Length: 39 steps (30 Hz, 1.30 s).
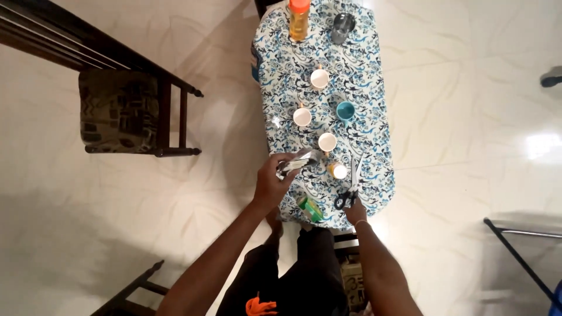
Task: Recorder gathers tea and vitamin supplements and brings them to a table to prepare.
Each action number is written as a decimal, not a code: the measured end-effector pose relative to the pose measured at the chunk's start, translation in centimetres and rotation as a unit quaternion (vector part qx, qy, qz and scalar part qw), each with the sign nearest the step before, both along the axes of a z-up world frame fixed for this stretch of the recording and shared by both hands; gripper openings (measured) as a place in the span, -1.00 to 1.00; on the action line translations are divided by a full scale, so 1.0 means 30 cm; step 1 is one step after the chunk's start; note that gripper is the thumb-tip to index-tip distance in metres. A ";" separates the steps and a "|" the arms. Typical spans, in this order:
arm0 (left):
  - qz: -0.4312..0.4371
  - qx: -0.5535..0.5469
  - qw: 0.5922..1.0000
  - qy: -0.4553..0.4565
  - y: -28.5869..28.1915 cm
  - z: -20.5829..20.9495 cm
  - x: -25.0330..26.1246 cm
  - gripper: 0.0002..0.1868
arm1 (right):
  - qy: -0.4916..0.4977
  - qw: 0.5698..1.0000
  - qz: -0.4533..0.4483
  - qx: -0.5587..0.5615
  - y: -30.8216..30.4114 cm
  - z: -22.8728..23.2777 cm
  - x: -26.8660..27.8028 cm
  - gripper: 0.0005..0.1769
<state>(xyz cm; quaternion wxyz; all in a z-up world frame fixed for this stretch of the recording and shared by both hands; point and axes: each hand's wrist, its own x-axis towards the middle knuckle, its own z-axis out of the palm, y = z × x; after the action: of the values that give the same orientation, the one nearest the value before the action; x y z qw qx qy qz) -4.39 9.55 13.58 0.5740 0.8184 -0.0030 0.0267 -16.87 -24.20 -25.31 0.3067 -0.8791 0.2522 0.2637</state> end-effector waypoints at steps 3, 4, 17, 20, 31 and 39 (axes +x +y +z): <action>-0.014 0.013 0.999 -0.030 -0.022 0.043 0.001 -0.60 | -0.061 0.998 -0.023 0.013 -0.009 0.031 0.067 -0.38; -0.019 0.020 0.998 -0.050 -0.026 0.060 0.014 -0.59 | -0.108 0.993 -0.034 -0.017 -0.009 0.049 0.115 -0.60; -0.082 0.025 0.987 -0.139 -0.026 0.191 0.026 -0.46 | -0.518 0.796 0.278 0.145 0.396 1.818 0.471 -0.80; -0.107 0.030 0.972 -0.208 -0.012 0.264 0.041 -0.41 | -0.492 0.801 0.329 0.092 0.418 1.855 0.490 -0.76; -0.132 -0.041 0.949 -0.285 0.038 0.398 0.140 -0.33 | -0.513 0.751 0.412 -0.062 0.522 2.128 0.548 -0.72; -0.123 -0.028 0.954 -0.273 0.057 0.447 0.186 -0.36 | -0.558 0.709 0.422 -0.090 0.577 2.200 0.582 -0.74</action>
<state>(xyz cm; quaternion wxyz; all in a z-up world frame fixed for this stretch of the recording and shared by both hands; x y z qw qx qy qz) 1.19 11.26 26.98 0.5725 0.7569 -0.2595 0.1789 0.60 -6.91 40.67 0.1681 -0.9042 -0.3397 -0.1972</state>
